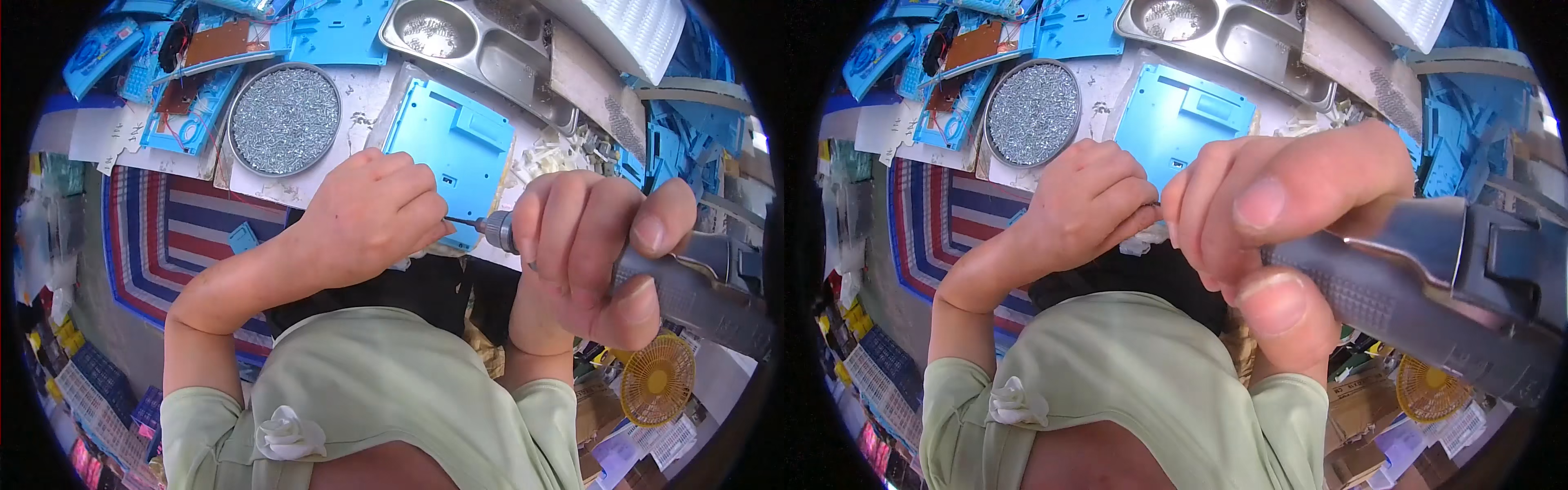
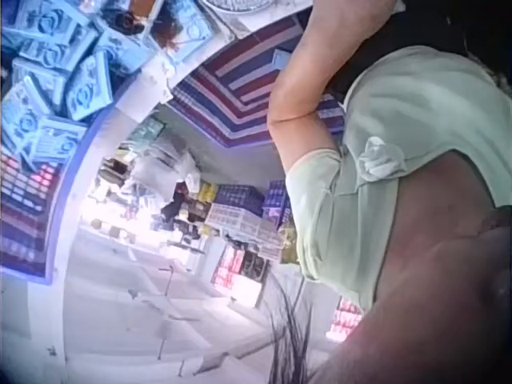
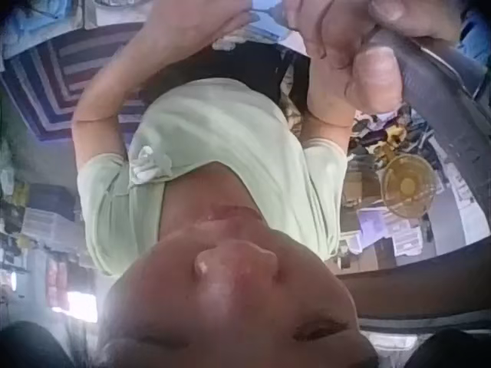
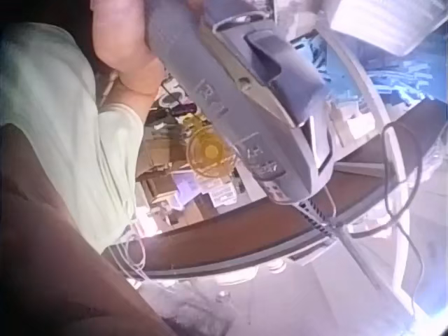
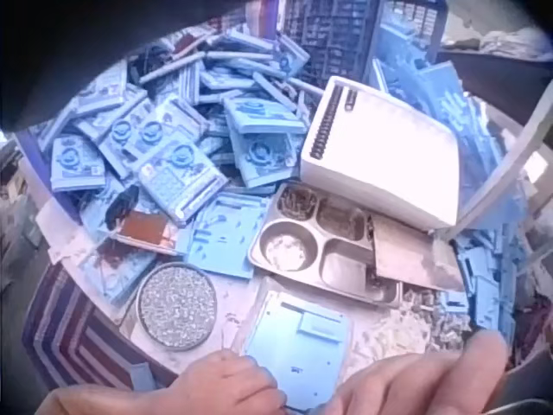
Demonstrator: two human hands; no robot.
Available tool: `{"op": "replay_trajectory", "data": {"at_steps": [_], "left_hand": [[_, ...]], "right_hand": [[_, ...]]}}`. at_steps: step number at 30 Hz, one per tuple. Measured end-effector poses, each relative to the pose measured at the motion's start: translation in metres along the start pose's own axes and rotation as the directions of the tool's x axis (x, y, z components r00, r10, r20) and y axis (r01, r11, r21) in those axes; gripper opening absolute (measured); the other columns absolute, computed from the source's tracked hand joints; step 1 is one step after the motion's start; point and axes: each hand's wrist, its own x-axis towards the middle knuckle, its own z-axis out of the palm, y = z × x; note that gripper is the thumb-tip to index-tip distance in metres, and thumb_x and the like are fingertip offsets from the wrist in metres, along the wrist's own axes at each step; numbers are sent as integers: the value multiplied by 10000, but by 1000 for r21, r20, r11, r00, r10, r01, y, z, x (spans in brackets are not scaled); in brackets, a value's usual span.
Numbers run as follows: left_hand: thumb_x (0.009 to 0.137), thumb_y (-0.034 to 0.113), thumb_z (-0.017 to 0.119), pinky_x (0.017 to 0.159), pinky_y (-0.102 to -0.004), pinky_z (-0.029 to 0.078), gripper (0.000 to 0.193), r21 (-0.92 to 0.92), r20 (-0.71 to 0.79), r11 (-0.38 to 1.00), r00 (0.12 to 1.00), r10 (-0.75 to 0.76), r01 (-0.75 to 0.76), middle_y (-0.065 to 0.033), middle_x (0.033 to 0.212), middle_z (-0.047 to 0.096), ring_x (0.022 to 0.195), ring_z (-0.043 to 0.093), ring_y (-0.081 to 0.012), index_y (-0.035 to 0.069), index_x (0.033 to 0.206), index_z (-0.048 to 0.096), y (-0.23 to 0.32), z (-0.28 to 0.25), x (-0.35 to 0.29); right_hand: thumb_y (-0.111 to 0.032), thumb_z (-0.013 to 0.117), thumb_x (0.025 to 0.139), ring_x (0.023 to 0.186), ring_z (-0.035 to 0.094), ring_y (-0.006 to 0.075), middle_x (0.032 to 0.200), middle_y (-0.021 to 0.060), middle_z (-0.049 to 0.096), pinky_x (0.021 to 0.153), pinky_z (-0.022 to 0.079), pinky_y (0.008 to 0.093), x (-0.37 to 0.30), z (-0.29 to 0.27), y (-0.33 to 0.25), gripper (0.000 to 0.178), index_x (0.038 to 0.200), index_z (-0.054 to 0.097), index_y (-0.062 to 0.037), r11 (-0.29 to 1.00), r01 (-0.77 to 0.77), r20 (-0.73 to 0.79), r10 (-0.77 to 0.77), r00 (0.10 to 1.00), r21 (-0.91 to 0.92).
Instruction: Assembling the components of a blue plastic electronic device using an electric screwdriver, soldering iron, and pliers.
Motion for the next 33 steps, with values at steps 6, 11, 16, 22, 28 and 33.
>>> {"op": "replay_trajectory", "data": {"at_steps": [6, 11, 16, 22, 28, 33], "left_hand": [[776, 150, 811, 681, -379, 448, 224, -64, -47, 997, 998, -35, 32, -56, 858, 592, 775, 595, -253, 87, 920, 651, 4, 13, 2], [733, 131, 816, 702, -395, 480, 249, -56, 0, 997, 999, -50, 50, -70, 841, 583, 783, 602, -279, 84, 910, 648, -2, 7, 5], [716, 91, 815, 671, -399, 498, 254, -115, -26, 992, 998, -57, 53, -84, 838, 580, 761, 599, -299, 71, 899, 641, -7, 6, 8], [720, 72, 806, 654, -399, 504, 232, -135, -40, 990, 998, -58, 52, -86, 837, 581, 755, 604, -300, 72, 879, 637, -6, 9, 9], [766, 72, 804, 629, -389, 505, 191, -139, -25, 986, 996, -90, 86, -95, 818, 595, 730, 613, -297, 65, 868, 643, -6, 7, 9], [834, 39, 794, 613, -327, 531, 135, -400, 54, 859, 944, -325, 319, -118, 918, 703, 707, 670, -240, 46, 860, 662, -1, 2, 0]], "right_hand": [[-281, 644, 989, 569, 502, 90, 672, -77, 551, 617, 449, 282, -1, -9, -11, 308, 1248, 517, -173, 999, -41, -11, 41, 999, 28], [-278, 643, 990, 564, 504, 92, 658, -76, 547, 611, 450, 286, 2, -5, -4, 298, 1238, 519, -172, 1000, -11, -4, 11, 1000, 23], [-279, 652, 985, 561, 507, 96, 634, -77, 535, 609, 449, 290, -1, -4, 6, 298, 1225, 517, -166, 999, -4, -63, 7, 998, 41], [-275, 657, 983, 560, 506, 97, 630, -75, 533, 611, 447, 292, -1, -4, 7, 308, 1231, 519, -156, 999, 5, -67, -3, 998, 35], [-279, 652, 986, 571, 498, 91, 659, -75, 535, 617, 446, 287, -1, -8, 7, 311, 1238, 520, -156, 999, -13, -44, 15, 999, 46], [-291, 648, 985, 578, 490, 85, 667, -77, 529, 620, 441, 282, 0, -14, 5, 311, 1236, 522, -158, 999, 30, -15, -29, 999, 45]]}}
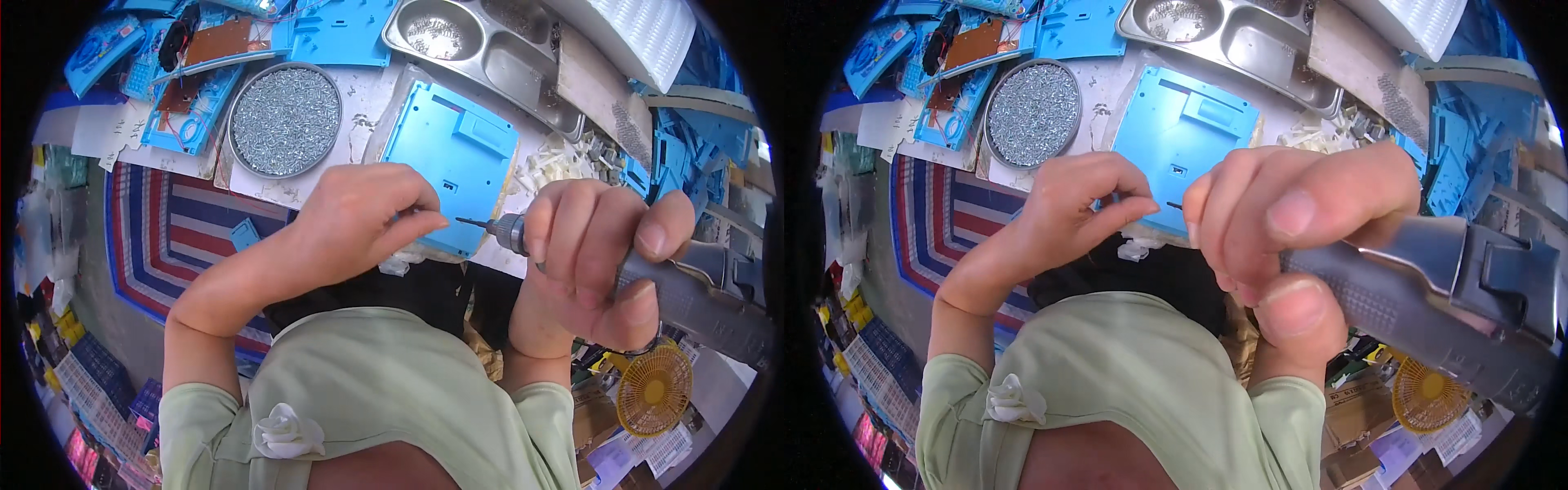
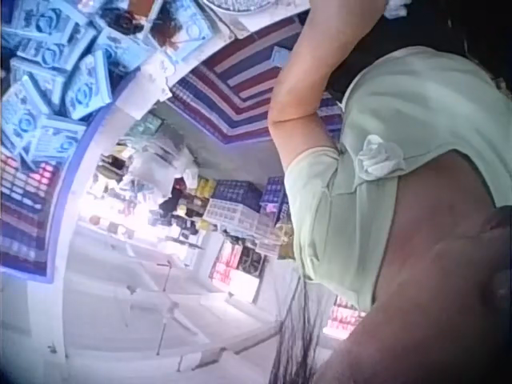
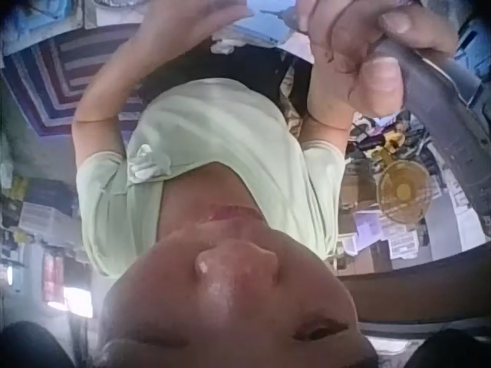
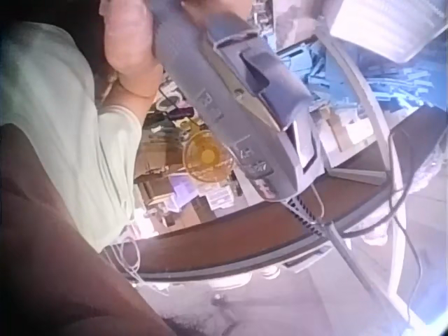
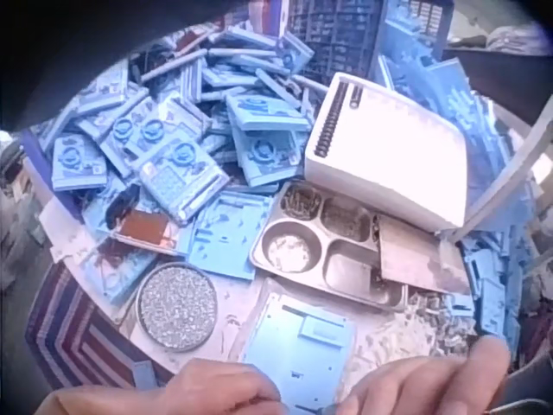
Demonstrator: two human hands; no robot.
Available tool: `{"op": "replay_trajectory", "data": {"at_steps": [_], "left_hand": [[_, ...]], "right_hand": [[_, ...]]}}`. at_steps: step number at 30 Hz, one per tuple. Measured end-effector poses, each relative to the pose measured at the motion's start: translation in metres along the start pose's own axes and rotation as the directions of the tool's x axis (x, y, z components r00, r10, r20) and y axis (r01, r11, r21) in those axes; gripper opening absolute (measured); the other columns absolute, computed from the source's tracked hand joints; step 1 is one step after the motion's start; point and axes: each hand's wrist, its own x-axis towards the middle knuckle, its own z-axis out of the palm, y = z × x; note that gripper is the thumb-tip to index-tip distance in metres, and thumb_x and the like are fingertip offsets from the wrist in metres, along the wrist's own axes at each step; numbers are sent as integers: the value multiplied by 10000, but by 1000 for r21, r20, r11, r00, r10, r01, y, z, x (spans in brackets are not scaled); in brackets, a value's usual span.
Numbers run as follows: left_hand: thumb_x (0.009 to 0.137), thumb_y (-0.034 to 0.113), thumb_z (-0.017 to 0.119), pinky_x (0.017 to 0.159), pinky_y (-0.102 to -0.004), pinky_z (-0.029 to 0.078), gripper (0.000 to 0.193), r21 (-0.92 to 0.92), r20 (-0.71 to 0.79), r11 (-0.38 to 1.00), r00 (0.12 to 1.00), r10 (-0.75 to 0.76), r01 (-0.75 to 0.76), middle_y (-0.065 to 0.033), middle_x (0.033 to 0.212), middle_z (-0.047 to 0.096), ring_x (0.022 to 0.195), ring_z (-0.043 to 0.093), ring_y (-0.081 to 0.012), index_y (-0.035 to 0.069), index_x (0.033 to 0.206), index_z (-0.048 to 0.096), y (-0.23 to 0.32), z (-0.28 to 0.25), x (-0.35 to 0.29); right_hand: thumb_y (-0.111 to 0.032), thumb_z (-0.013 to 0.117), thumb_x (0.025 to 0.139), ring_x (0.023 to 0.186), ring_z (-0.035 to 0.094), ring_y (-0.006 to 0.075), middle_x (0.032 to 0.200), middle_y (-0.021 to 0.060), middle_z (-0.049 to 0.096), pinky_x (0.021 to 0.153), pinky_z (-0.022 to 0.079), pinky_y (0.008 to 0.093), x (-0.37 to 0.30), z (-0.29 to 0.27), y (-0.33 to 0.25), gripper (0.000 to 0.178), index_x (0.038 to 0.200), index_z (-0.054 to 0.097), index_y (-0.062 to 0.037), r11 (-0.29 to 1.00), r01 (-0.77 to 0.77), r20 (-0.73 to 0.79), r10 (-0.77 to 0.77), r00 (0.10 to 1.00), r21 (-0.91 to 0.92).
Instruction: Assembling the components of a blue plastic electronic device using an electric screwdriver, soldering iron, and pliers.
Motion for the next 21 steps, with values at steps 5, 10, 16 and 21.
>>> {"op": "replay_trajectory", "data": {"at_steps": [5, 10, 16, 21], "left_hand": [[813, -44, 776, 654, -303, 566, 165, -184, -113, 983, 993, -26, 4, -122, 998, 750, 754, 708, -197, 32, 823, 630, 7, 21, 3], [788, -57, 777, 644, -314, 564, 228, -47, -106, 987, 984, 145, -151, -108, 953, 732, 745, 703, -219, 44, 806, 573, 4, 27, 5], [778, -20, 770, 595, -360, 540, 228, 117, 26, 954, 961, 274, -275, -89, 887, 677, 720, 672, -274, 51, 835, 561, 8, 20, 9], [820, 69, 730, 606, -386, 530, 167, 203, 183, 912, 929, 322, -356, -88, 882, 627, 751, 649, -291, 46, 890, 581, 15, 11, 14]], "right_hand": [[-289, 646, 980, 578, 483, 82, 659, -80, 526, 623, 445, 281, -2, 7, -5, 303, 1226, 525, -162, 1000, 3, -51, -5, 999, -30], [-283, 657, 974, 562, 486, 82, 635, -83, 526, 603, 440, 277, -6, 5, -8, 303, 1220, 525, -165, 999, -28, -58, 26, 998, -32], [-276, 669, 975, 549, 499, 86, 625, -79, 531, 588, 443, 271, -12, 9, -11, 309, 1213, 510, -160, 995, -93, -105, 91, 990, -19], [-269, 663, 978, 543, 497, 94, 629, -67, 533, 566, 431, 285, -15, 13, -10, 313, 1198, 484, -136, 995, -91, -131, 83, 988, -51]]}}
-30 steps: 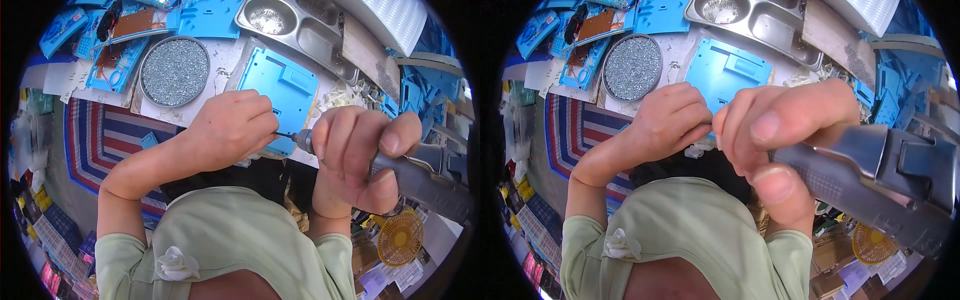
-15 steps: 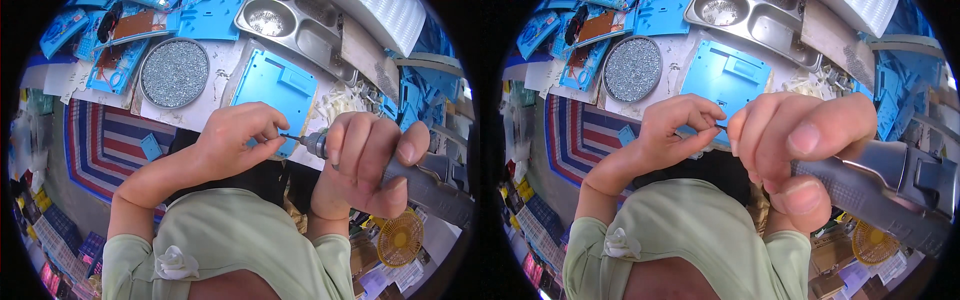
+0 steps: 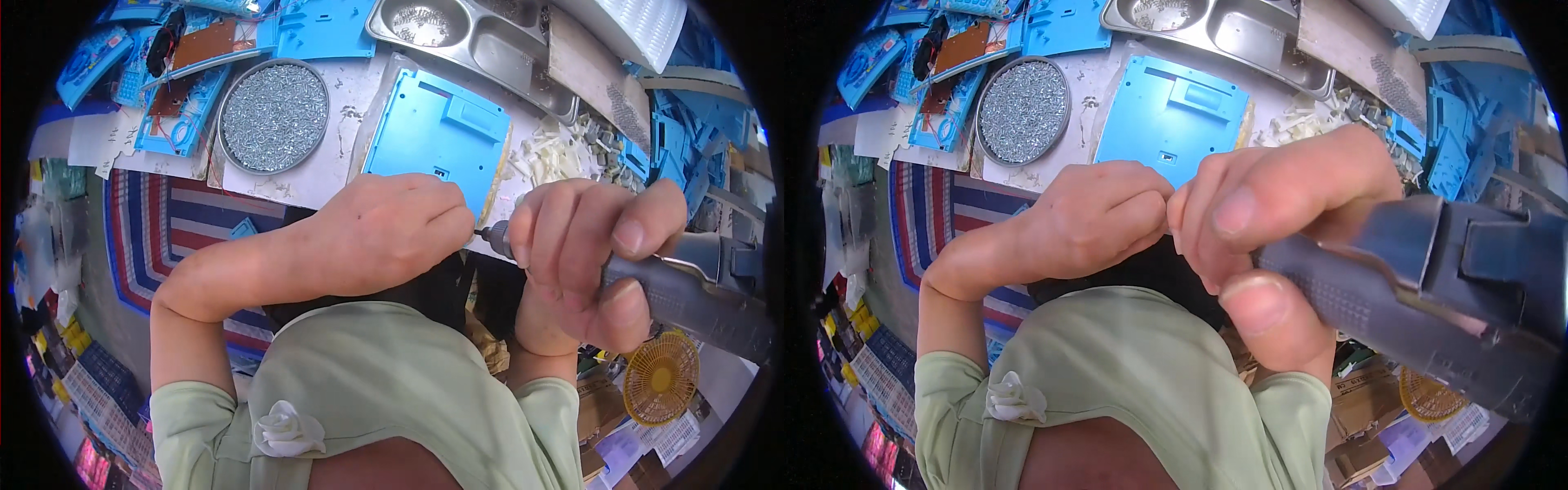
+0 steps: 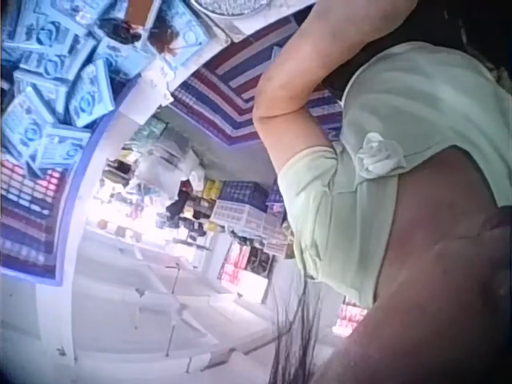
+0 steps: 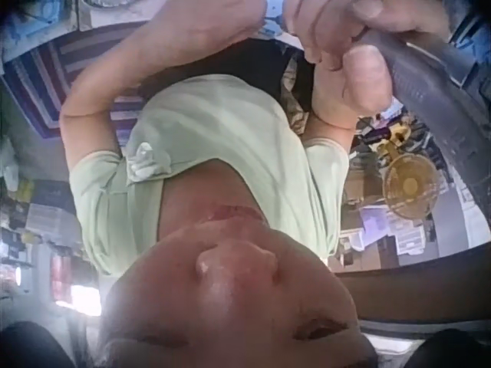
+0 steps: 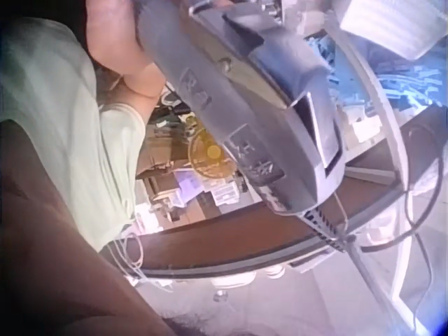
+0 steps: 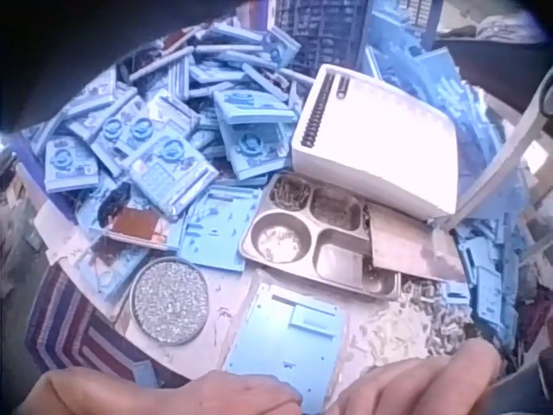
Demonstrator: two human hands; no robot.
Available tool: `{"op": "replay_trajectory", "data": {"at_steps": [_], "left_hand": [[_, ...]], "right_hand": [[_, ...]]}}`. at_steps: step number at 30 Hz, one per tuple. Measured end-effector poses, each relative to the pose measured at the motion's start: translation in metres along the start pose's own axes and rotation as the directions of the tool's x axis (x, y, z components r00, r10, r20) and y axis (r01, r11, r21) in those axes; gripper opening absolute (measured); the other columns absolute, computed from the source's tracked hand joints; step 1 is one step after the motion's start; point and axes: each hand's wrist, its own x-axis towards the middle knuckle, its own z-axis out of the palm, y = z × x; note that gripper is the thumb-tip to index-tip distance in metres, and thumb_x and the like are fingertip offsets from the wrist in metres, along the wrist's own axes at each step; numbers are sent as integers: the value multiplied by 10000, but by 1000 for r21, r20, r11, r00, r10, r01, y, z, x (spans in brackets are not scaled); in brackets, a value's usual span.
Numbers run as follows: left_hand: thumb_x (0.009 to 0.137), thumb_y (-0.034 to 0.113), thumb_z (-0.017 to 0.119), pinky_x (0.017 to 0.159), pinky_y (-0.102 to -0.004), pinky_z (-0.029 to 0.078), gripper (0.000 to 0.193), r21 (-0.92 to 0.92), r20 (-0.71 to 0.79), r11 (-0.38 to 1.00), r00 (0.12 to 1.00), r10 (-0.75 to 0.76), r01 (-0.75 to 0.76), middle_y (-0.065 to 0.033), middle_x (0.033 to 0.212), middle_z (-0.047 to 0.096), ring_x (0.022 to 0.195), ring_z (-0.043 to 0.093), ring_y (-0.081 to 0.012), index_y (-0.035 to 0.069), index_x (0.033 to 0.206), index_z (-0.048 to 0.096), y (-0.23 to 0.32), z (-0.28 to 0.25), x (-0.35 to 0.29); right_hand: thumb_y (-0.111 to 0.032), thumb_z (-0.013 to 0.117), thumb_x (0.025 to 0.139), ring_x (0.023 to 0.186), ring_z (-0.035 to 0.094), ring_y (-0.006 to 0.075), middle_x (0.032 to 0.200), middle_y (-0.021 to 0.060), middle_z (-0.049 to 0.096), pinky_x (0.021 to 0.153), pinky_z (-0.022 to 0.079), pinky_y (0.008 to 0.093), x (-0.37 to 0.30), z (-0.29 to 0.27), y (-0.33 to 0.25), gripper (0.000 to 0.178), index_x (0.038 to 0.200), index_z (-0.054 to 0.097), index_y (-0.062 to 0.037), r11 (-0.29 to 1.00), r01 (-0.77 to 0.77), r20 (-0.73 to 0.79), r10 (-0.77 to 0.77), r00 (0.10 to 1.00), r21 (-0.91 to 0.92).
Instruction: Assembling the components of a blue plastic electronic device using an electric screwdriver, soldering iron, and pliers.
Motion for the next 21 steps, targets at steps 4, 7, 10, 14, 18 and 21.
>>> {"op": "replay_trajectory", "data": {"at_steps": [4, 7, 10, 14, 18, 21], "left_hand": [[858, 140, 687, 616, -390, 519, 137, -52, 14, 998, 999, 36, -35, -99, 840, 588, 757, 633, -296, 48, 892, 591, -4, 0, 3], [882, 114, 732, 571, -371, 504, 135, -59, -99, 995, 992, -81, 75, -97, 768, 615, 659, 628, -277, 41, 847, 624, -13, -15, 3], [910, 110, 746, 534, -353, 473, 176, 14, -151, 976, 965, -215, 219, -100, 674, 595, 574, 597, -263, 29, 801, 635, -25, -17, -6], [912, 205, 758, 542, -391, 457, 282, 200, -130, 948, 966, -223, 246, -111, 653, 569, 594, 594, -300, 53, 756, 579, -38, -2, -5], [861, 224, 779, 704, -402, 519, 270, 283, -106, 947, 986, -126, 151, -96, 808, 632, 785, 652, -294, 66, 779, 576, -45, 2, 3], [836, 161, 793, 858, -440, 526, 262, 138, -147, 990, 988, 55, -35, -131, 1011, 675, 951, 662, -337, 25, 845, 570, -53, 8, 4]], "right_hand": [[-267, 669, 971, 525, 477, 107, 629, -50, 521, 546, 430, 301, -5, 2, 2, 316, 1174, 479, -117, 1000, -29, -66, 29, 997, 4], [-190, 728, 929, 564, 480, 130, 665, 7, 533, 571, 443, 322, -23, -2, 2, 338, 1146, 499, -68, 999, 14, -153, -9, 988, 35], [-148, 748, 911, 591, 490, 146, 689, 32, 543, 595, 459, 338, -44, -6, 12, 329, 1125, 516, -54, 999, 21, -184, -16, 983, 24], [-112, 732, 911, 615, 519, 161, 705, 36, 555, 626, 483, 357, -59, -4, 19, 288, 1112, 530, -67, 1000, -8, -205, 5, 979, -13], [-20, 726, 878, 599, 551, 184, 700, 55, 576, 607, 503, 370, -62, 1, 31, 266, 1065, 538, -45, 998, 23, -193, -34, 981, -62], [44, 720, 844, 561, 572, 210, 678, 74, 591, 565, 514, 373, -59, -5, 41, 242, 998, 548, -25, 980, 92, -49, -102, 994, -176]]}}
